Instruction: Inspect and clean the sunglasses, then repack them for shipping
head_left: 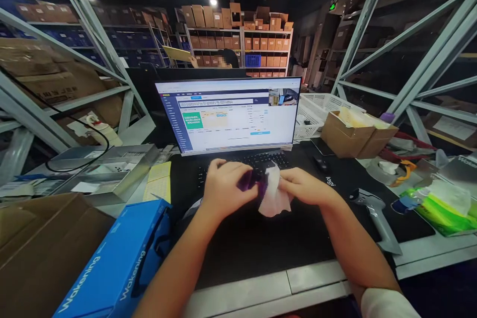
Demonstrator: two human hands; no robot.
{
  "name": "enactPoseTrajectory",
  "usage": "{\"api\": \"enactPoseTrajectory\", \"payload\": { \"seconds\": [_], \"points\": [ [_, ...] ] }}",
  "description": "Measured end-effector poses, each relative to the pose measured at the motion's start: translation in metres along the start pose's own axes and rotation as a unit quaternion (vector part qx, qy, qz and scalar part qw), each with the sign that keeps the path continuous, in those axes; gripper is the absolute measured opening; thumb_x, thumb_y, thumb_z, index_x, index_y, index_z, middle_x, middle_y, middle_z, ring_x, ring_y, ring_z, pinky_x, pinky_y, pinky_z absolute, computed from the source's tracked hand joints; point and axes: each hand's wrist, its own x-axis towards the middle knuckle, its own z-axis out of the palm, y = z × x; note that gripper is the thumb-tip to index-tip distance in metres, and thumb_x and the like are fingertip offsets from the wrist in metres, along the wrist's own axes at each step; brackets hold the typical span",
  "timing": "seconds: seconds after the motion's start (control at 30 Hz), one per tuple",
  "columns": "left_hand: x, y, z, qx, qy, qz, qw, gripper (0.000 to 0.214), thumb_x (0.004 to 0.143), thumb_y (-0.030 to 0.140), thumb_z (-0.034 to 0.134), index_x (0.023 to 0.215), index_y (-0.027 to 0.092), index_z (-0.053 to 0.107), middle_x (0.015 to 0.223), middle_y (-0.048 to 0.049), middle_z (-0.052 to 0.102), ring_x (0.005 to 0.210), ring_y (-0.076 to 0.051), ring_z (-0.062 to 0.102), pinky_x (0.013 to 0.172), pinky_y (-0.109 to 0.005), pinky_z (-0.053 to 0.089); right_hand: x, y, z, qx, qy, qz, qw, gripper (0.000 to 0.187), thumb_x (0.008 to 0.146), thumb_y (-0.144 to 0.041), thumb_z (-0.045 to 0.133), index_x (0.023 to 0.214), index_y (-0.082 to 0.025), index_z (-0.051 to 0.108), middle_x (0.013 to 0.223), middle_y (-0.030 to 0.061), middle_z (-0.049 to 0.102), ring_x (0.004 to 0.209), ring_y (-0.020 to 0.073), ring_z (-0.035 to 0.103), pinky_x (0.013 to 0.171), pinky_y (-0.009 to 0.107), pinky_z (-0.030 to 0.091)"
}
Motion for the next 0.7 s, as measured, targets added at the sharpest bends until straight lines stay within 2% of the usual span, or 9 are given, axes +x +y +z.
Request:
{"api": "enactPoseTrajectory", "payload": {
  "seconds": [0.13, 0.23, 0.33, 0.4, 0.53, 0.7],
  "points": [
    [0.001, -0.009, -0.018, -0.005, 0.035, -0.008, 0.999, 0.02, 0.074, 0.027, 0.071, 0.092, 0.02, 0.069, 0.091, -0.0026, 0.078, 0.082, -0.022, 0.073, 0.086, -0.042, 0.044, -0.003, -0.001, -0.008, 0.077, -0.024, -0.002, 0.997, 0.057, 0.089, -0.069, 0.053, 0.088, -0.015, 0.071, 0.081, 0.006, 0.071, 0.073, 0.0205, 0.064, 0.066, 0.029, 0.05],
    [0.0, 0.0, -0.011, -0.003, 0.017, 0.023, 1.0, 0.017, 0.075, 0.026, 0.071, 0.091, 0.02, 0.068, 0.091, -0.0023, 0.078, 0.081, -0.021, 0.073, 0.088, -0.043, 0.042, 0.0, -0.007, 0.004, 0.131, -0.053, 0.015, 0.99, 0.057, 0.092, -0.068, 0.05, 0.095, -0.016, 0.072, 0.084, 0.0079, 0.073, 0.075, 0.022, 0.068, 0.069, 0.032, 0.053],
    [-0.003, 0.01, 0.005, 0.0, -0.01, 0.059, 0.998, 0.016, 0.075, 0.021, 0.068, 0.091, 0.019, 0.067, 0.091, -0.0026, 0.078, 0.079, -0.021, 0.073, 0.092, -0.046, 0.04, 0.005, -0.01, 0.019, 0.037, 0.004, -0.017, 0.999, 0.052, 0.098, -0.059, 0.044, 0.088, -0.015, 0.072, 0.085, 0.0074, 0.073, 0.076, 0.0207, 0.066, 0.069, 0.03, 0.051],
    [-0.003, 0.011, 0.011, -0.005, -0.006, 0.064, 0.998, 0.015, 0.075, 0.02, 0.067, 0.09, 0.018, 0.068, 0.09, -0.0025, 0.078, 0.078, -0.021, 0.073, 0.094, -0.046, 0.04, 0.006, -0.009, 0.021, -0.015, 0.041, -0.033, 0.998, 0.049, 0.1, -0.053, 0.043, 0.084, -0.016, 0.07, 0.081, 0.0056, 0.071, 0.072, 0.0185, 0.064, 0.066, 0.028, 0.049],
    [-0.003, -0.002, 0.003, -0.018, 0.013, 0.022, 1.0, 0.016, 0.076, 0.024, 0.07, 0.091, 0.02, 0.069, 0.091, -0.0013, 0.078, 0.082, -0.02, 0.074, 0.102, -0.046, 0.042, 0.001, -0.003, 0.006, 0.06, -0.012, -0.012, 0.998, 0.048, 0.098, -0.057, 0.046, 0.087, -0.015, 0.068, 0.073, 0.0037, 0.07, 0.064, 0.0172, 0.065, 0.06, 0.026, 0.051],
    [-0.004, -0.006, -0.005, -0.032, 0.021, 0.004, 0.999, 0.018, 0.076, 0.023, 0.069, 0.094, 0.02, 0.071, 0.092, -0.0019, 0.079, 0.082, -0.02, 0.074, 0.104, -0.045, 0.045, -0.005, -0.002, -0.01, 0.132, -0.06, 0.014, 0.989, 0.05, 0.092, -0.062, 0.055, 0.089, -0.014, 0.07, 0.083, 0.0072, 0.073, 0.071, 0.0195, 0.068, 0.067, 0.029, 0.054]
  ]
}}
